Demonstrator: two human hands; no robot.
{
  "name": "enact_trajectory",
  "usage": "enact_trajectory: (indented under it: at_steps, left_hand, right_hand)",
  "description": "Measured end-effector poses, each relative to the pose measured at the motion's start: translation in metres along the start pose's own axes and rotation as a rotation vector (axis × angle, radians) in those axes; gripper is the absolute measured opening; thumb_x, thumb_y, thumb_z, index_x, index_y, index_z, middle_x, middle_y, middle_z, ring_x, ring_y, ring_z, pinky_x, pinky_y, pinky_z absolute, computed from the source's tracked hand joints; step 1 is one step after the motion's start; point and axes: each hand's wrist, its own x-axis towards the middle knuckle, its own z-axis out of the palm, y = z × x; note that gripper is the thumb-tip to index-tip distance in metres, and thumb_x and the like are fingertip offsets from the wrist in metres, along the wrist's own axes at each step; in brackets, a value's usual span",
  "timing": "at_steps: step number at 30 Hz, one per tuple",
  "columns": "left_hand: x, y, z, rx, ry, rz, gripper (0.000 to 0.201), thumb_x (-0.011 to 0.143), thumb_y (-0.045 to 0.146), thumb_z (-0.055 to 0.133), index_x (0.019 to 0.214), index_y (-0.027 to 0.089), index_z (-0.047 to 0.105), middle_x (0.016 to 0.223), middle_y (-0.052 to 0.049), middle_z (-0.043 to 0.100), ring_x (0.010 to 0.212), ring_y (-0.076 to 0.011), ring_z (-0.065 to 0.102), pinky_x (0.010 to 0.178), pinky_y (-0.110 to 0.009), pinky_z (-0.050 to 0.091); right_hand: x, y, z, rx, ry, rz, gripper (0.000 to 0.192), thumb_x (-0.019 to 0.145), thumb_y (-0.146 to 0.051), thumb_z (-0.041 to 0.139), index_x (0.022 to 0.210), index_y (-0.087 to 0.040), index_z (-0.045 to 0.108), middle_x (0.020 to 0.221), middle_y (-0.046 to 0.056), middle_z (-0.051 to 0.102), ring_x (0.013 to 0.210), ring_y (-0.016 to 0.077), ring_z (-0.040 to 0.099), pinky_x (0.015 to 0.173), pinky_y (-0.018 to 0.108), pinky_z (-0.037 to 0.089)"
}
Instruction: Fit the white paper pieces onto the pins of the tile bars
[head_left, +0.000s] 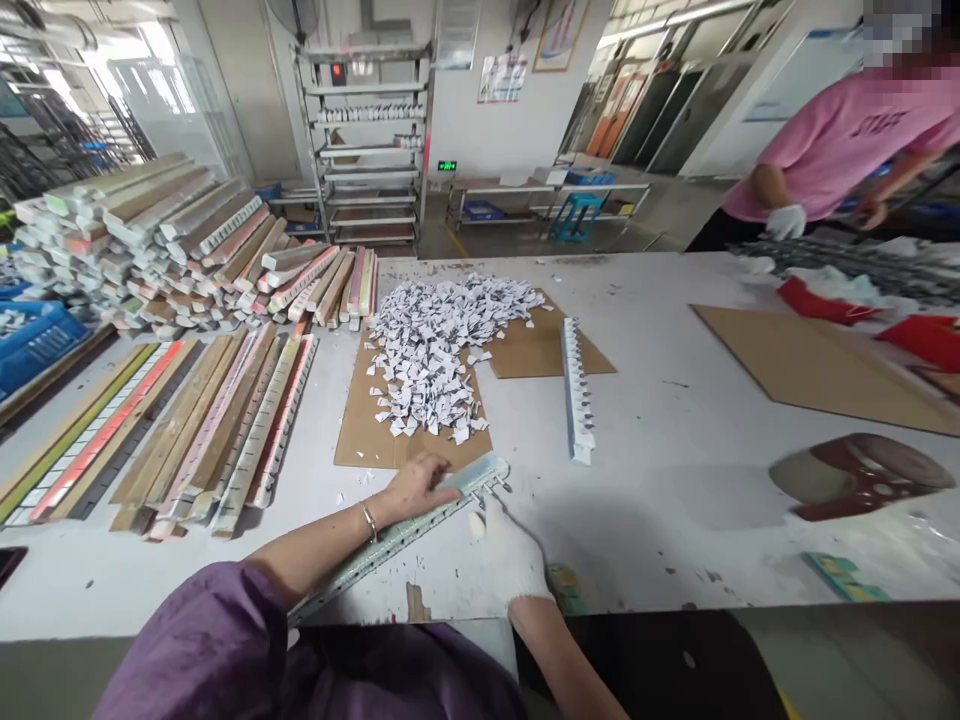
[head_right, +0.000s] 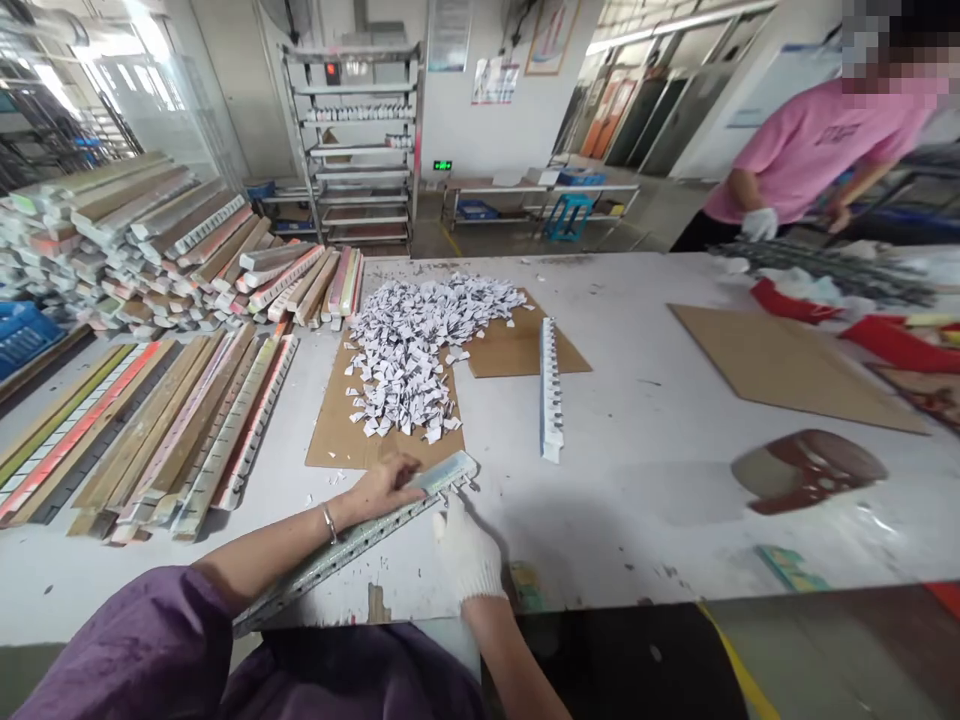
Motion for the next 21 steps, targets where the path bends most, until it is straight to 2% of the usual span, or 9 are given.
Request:
enact_trajectory:
  at_steps: [3,5,8,10,13,17,19,21]
  left_hand:
    - [0.020,-0.023,-0.028,0.081,0.166,-0.148,0.021,0.098,0.027,0.055,0.111,0.014,0.066,0.113,-0.014,0.063,0.103,-0.0238,0.065,0.094,-0.037,0.052]
    - [0.033,-0.037,-0.044,0.100,0.202,-0.189,0.018,0.097,0.016,0.051,0.102,0.012,0.067,0.113,-0.017,0.062,0.107,-0.0260,0.063,0.098,-0.040,0.049]
    - [0.048,-0.049,-0.058,0.074,0.173,-0.197,0.012,0.089,0.011,0.059,0.085,0.014,0.069,0.102,-0.013,0.066,0.104,-0.0248,0.064,0.097,-0.036,0.048]
    - [0.051,-0.052,-0.063,0.035,0.174,-0.209,0.012,0.087,0.012,0.063,0.077,0.016,0.069,0.095,-0.011,0.068,0.097,-0.0236,0.066,0.094,-0.034,0.049]
    - [0.044,-0.053,-0.071,-0.054,0.256,-0.250,0.014,0.088,0.015,0.060,0.077,0.016,0.070,0.091,-0.011,0.071,0.091,-0.0238,0.066,0.090,-0.035,0.048]
    - [0.015,-0.040,-0.075,-0.254,0.379,-0.282,0.024,0.096,0.029,0.051,0.089,0.016,0.070,0.085,-0.010,0.073,0.084,-0.0227,0.066,0.082,-0.035,0.050]
    - [-0.005,-0.021,-0.068,-0.374,0.356,-0.264,0.031,0.097,0.039,0.050,0.092,0.016,0.069,0.080,-0.008,0.072,0.074,-0.0201,0.066,0.074,-0.032,0.052]
    - [-0.026,0.005,-0.055,-0.550,0.284,-0.235,0.039,0.094,0.051,0.053,0.094,0.015,0.068,0.078,-0.006,0.072,0.066,-0.0169,0.064,0.066,-0.029,0.052]
  right_hand:
    - [-0.010,-0.001,0.004,-0.076,-0.023,0.181,0.052,0.098,-0.040,0.044,0.146,-0.021,0.048,0.111,0.015,0.075,0.092,0.0310,0.073,0.081,0.043,0.054]
    - [-0.016,0.001,0.007,-0.082,-0.036,0.278,0.058,0.098,-0.039,0.038,0.152,-0.021,0.040,0.119,0.014,0.073,0.101,0.0320,0.072,0.086,0.043,0.053]
    - [-0.019,0.004,0.012,0.007,-0.001,0.261,0.059,0.097,-0.041,0.036,0.154,-0.024,0.038,0.132,0.011,0.068,0.114,0.0286,0.068,0.094,0.039,0.051]
    - [-0.019,0.006,0.014,0.054,0.017,0.232,0.058,0.097,-0.041,0.037,0.152,-0.025,0.040,0.132,0.010,0.067,0.116,0.0269,0.067,0.095,0.037,0.051]
    - [-0.017,0.010,0.017,0.084,0.053,0.213,0.056,0.095,-0.041,0.039,0.149,-0.025,0.046,0.126,0.009,0.069,0.116,0.0262,0.066,0.095,0.036,0.051]
    - [-0.019,0.006,0.014,0.178,0.098,0.240,0.056,0.094,-0.043,0.041,0.145,-0.021,0.050,0.096,0.006,0.074,0.086,0.0251,0.071,0.079,0.036,0.055]
    - [-0.022,-0.008,0.008,0.262,0.119,0.239,0.056,0.094,-0.045,0.043,0.142,-0.019,0.052,0.084,0.003,0.072,0.076,0.0235,0.070,0.072,0.034,0.055]
    - [-0.025,-0.031,-0.002,0.340,0.116,0.208,0.056,0.094,-0.047,0.046,0.141,-0.019,0.052,0.082,0.002,0.072,0.074,0.0218,0.070,0.070,0.032,0.055]
